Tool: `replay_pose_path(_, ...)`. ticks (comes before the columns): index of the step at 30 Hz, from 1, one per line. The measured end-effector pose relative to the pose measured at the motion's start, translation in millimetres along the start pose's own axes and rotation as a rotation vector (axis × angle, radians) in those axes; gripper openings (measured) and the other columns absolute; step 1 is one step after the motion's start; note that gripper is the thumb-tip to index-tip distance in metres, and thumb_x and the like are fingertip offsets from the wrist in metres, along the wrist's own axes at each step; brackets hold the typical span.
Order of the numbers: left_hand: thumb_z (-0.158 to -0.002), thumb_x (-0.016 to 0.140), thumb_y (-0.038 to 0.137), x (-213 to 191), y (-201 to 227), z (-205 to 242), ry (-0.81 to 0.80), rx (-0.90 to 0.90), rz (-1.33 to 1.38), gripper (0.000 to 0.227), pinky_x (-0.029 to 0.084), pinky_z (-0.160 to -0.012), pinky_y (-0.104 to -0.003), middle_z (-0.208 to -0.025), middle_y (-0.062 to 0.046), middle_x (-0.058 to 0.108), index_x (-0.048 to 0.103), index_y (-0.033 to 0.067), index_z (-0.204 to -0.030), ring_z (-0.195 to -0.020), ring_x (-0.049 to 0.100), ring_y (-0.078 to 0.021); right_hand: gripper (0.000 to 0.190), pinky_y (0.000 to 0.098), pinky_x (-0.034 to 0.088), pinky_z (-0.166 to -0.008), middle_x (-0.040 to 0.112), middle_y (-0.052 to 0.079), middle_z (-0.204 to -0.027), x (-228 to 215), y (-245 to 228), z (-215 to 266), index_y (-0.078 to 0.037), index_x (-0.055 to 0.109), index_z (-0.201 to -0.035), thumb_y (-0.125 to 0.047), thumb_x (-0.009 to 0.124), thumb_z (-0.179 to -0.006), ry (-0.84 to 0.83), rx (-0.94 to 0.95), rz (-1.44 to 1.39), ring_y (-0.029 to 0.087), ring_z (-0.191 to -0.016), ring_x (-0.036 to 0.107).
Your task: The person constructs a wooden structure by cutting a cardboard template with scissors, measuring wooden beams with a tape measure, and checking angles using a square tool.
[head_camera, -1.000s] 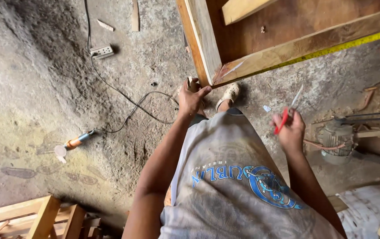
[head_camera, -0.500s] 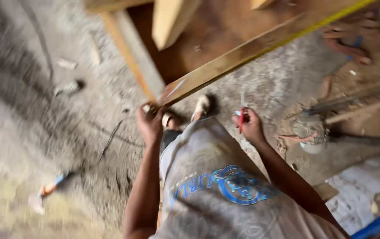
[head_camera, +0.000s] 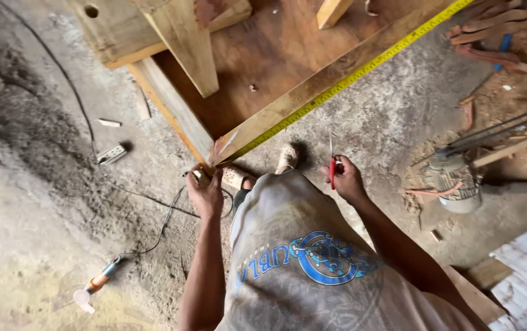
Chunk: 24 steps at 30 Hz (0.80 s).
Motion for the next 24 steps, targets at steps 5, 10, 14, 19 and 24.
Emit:
replay_pose_path(5, -0.094, 0.076, 0.014, 5.1, -1.3, 9.5, 0.22, 0.21, -0.061, 0.021, 0.06, -0.076, -0.037, -0.111, -0.014, 0.068, 0.068, 0.0085, -0.113, -0.09, 0.071, -0.0196, 0.034, 0.0295, 0.055, -0.061, 0.067, 0.004, -0.085, -3.8, 14.8, -9.3, -0.003, 0.057, -0.115, -0.016, 0.078, -0.092, -0.014, 0.0, -0.09, 0.012, -0.068, 0.064)
replay_pose_path(10, -0.098, 0.069, 0.009, -3.9, 1.4, 11.2, 0.237, 0.123, -0.044, 0.011, 0.057, -0.073, -0.034, -0.097, -0.014, 0.075, 0.073, 0.005, -0.107, -0.082, 0.07, -0.0176, 0.032, 0.0288, 0.055, -0.062, 0.067, 0.006, -0.091, -11.6, 14.6, -9.0, -0.003, 0.056, -0.115, -0.017, 0.077, -0.095, -0.053, -0.058, -0.057, 0.012, -0.071, 0.067)
replay_pose_path(14, -0.096, 0.073, 0.008, -15.3, 0.4, 0.2, 0.055, 0.102, 0.064, 0.012, 0.056, -0.073, -0.031, -0.093, -0.013, 0.076, 0.073, 0.0046, -0.108, -0.082, 0.069, -0.0153, 0.035, 0.0285, 0.055, -0.061, 0.069, 0.006, -0.089, -15.5, 0.2, -4.1, -0.001, 0.057, -0.118, -0.018, 0.077, -0.094, -0.064, -0.036, 0.019, 0.014, -0.072, 0.069)
replay_pose_path(19, -0.089, 0.076, -0.001, -25.4, -3.5, -4.3, 0.013, 0.417, -0.058, 0.017, 0.058, -0.081, -0.031, -0.104, -0.012, 0.077, 0.074, 0.0041, -0.105, -0.093, 0.073, -0.0183, 0.039, 0.0288, 0.054, -0.06, 0.07, 0.008, -0.083, -21.2, -19.3, 3.7, 0.001, 0.059, -0.121, -0.02, 0.077, -0.095, -0.056, 0.041, 0.129, 0.014, -0.071, 0.07)
replay_pose_path(24, -0.074, 0.058, -0.016, -26.3, -14.9, -6.8, -0.075, 0.515, -0.188, 0.046, 0.062, -0.088, -0.029, -0.116, -0.011, 0.078, 0.078, 0.0084, -0.108, -0.104, 0.077, -0.0207, 0.041, 0.027, 0.052, -0.056, 0.07, 0.004, -0.085, -22.8, -12.8, 1.8, -0.002, 0.059, -0.123, -0.022, 0.078, -0.092, -0.045, 0.07, 0.078, 0.012, -0.069, 0.068)
Point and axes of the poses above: each hand's wrist, its own z-axis away from the middle knuckle, its own x-axis out of the palm, y = z × x, the point moved 4 cm from there along -z, towards the middle knuckle
